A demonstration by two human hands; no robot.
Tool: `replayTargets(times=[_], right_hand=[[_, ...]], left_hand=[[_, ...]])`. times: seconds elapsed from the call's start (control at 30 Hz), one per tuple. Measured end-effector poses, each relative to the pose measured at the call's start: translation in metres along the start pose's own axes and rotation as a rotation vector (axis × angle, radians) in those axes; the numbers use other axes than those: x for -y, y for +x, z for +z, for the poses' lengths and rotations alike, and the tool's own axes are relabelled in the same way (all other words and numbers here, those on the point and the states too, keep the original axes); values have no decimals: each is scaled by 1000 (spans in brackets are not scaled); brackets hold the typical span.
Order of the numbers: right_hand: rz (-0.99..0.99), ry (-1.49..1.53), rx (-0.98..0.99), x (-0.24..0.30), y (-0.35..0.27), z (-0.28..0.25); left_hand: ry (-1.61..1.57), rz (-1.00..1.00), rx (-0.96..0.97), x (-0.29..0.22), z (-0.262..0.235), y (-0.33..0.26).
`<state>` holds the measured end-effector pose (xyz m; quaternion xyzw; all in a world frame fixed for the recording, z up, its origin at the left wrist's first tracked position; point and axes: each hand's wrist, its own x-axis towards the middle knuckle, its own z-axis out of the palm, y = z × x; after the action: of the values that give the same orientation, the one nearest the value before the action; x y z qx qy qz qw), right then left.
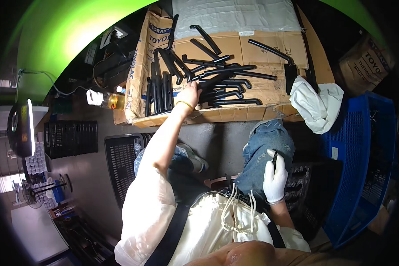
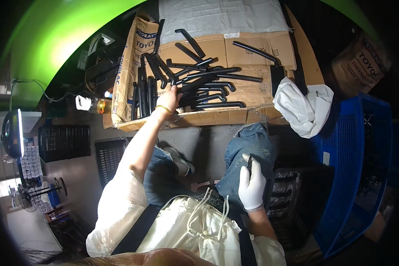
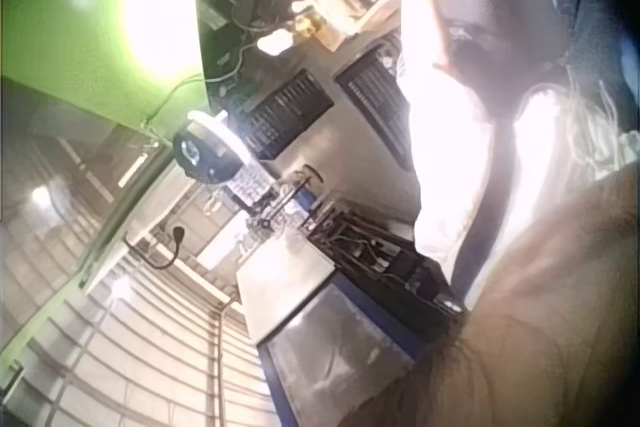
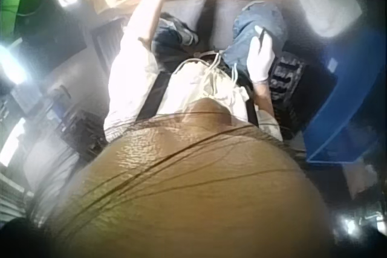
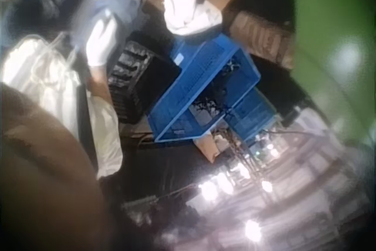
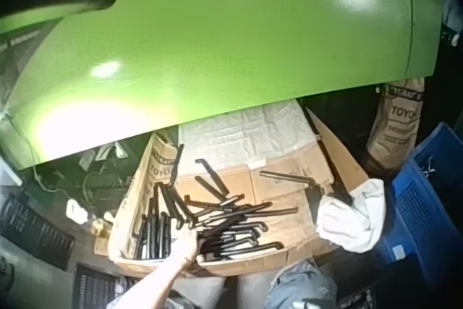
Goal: The person is assembling black plastic L-shaped components and placing them into a bin.
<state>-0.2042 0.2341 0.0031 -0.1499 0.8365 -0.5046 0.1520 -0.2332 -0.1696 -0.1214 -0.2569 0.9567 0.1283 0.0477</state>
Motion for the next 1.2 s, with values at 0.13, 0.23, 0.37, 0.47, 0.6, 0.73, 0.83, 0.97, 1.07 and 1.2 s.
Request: replayTargets(times=[0.13, 0.23, 0.37, 0.47, 0.6, 0.73, 0.83, 0.97, 1.07, 1.2], right_hand=[[-52, 31, 18, 13, 4, 4], [-83, 146, 151, 27, 14, 19], [-119, 200, 212, 50, 33, 52], [76, 448, 356, 67, 39, 63], [31, 200, 313, 85, 39, 71], [10, 118, 329, 92, 35, 77], [-121, 97, 303, 90, 31, 81], [-90, 66, 417, 85, 15, 64], [-166, 125, 521, 87, -4, 53], [-200, -13, 598, 96, -21, 51]], left_hand=[[-649, -94, 171, -17, -57, -69], [-1703, -177, 478, -48, -78, -141], [-2180, -248, 863, -86, -83, -211], [-2383, -260, 1093, -104, -81, -247], [-1869, -72, 492, -111, -77, -277], [-1661, 17, 324, -107, -75, -286], [-1801, -23, 315, -102, -78, -289], [-2046, 12, 261, -91, -85, -287], [-2061, -14, 225, -85, -91, -288], [-1855, -129, 147, -91, -97, -293]])
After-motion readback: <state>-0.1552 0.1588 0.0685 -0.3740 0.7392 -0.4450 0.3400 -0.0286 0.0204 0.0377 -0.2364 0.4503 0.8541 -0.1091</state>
